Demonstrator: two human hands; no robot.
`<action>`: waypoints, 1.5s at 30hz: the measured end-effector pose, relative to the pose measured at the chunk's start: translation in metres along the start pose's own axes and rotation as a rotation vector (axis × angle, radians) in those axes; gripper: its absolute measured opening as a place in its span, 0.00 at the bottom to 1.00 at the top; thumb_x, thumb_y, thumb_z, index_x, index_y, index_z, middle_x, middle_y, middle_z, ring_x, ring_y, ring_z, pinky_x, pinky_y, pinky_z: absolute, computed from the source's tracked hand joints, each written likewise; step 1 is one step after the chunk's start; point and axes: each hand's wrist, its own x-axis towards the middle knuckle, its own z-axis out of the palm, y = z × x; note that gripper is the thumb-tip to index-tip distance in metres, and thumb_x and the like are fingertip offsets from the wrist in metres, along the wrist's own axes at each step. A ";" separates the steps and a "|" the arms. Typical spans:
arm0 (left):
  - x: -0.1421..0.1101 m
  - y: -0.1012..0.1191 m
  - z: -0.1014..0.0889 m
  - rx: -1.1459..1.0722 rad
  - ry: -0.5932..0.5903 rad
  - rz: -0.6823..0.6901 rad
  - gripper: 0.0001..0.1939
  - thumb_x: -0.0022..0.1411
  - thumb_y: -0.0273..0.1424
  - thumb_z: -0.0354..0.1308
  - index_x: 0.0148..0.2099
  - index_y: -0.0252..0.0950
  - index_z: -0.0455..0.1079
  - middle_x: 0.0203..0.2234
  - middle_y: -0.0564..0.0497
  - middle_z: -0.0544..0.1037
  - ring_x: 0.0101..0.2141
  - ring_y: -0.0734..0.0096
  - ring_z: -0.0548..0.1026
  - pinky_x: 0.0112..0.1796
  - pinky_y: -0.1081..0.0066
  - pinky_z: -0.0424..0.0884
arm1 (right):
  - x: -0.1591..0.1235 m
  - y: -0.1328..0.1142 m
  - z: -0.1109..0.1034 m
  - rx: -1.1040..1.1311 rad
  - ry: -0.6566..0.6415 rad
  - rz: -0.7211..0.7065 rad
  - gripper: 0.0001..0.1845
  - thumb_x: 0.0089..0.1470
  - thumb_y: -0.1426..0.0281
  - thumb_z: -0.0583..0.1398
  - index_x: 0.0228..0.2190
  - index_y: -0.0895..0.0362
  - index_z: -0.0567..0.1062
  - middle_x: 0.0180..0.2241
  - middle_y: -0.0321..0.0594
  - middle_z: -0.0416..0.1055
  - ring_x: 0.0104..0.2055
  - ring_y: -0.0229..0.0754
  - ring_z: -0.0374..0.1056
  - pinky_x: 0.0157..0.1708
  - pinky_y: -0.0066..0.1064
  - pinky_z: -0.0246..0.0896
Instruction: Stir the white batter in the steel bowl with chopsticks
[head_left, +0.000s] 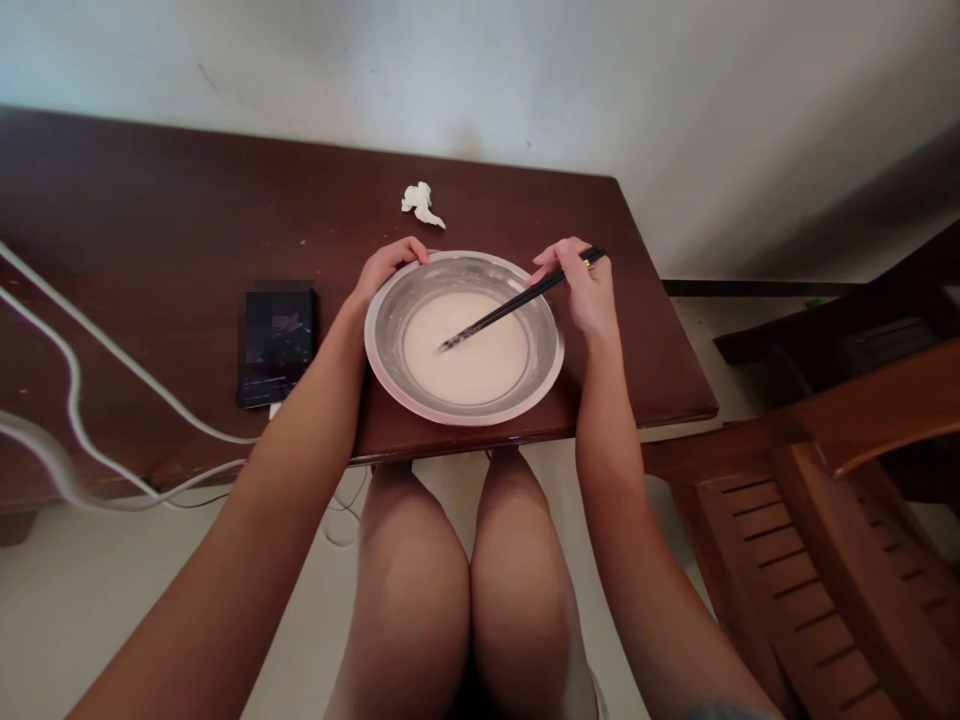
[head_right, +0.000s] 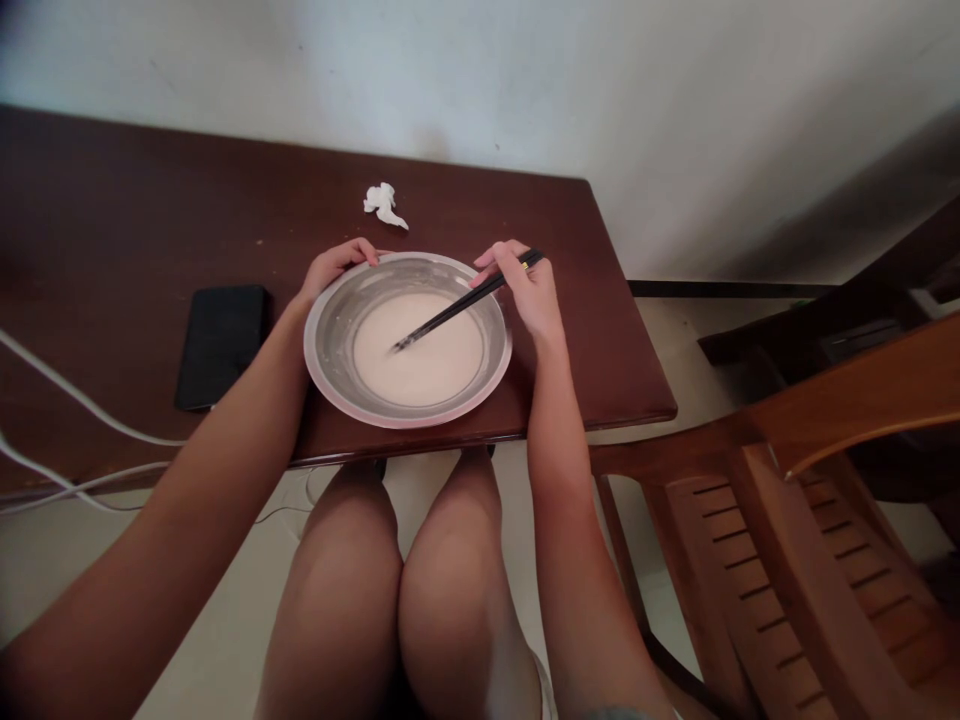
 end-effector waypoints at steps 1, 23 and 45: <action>0.000 0.000 0.000 0.003 -0.002 0.003 0.09 0.53 0.22 0.52 0.23 0.37 0.64 0.34 0.49 0.81 0.47 0.62 0.75 0.51 0.62 0.69 | 0.000 0.001 -0.001 0.003 0.032 -0.007 0.27 0.53 0.44 0.53 0.26 0.54 0.73 0.21 0.32 0.73 0.25 0.33 0.71 0.29 0.28 0.68; 0.001 -0.003 -0.004 -0.004 -0.016 0.034 0.09 0.52 0.19 0.53 0.23 0.36 0.66 0.33 0.50 0.81 0.45 0.65 0.76 0.51 0.67 0.68 | 0.001 0.002 -0.003 0.014 0.057 -0.046 0.26 0.52 0.44 0.54 0.25 0.54 0.73 0.19 0.31 0.72 0.23 0.32 0.71 0.26 0.28 0.66; 0.004 -0.005 -0.003 -0.044 -0.003 -0.006 0.10 0.51 0.19 0.49 0.23 0.36 0.66 0.32 0.50 0.81 0.43 0.67 0.76 0.50 0.68 0.68 | 0.002 0.002 -0.003 0.014 0.073 -0.072 0.26 0.51 0.44 0.55 0.25 0.54 0.72 0.20 0.31 0.72 0.24 0.32 0.70 0.26 0.27 0.66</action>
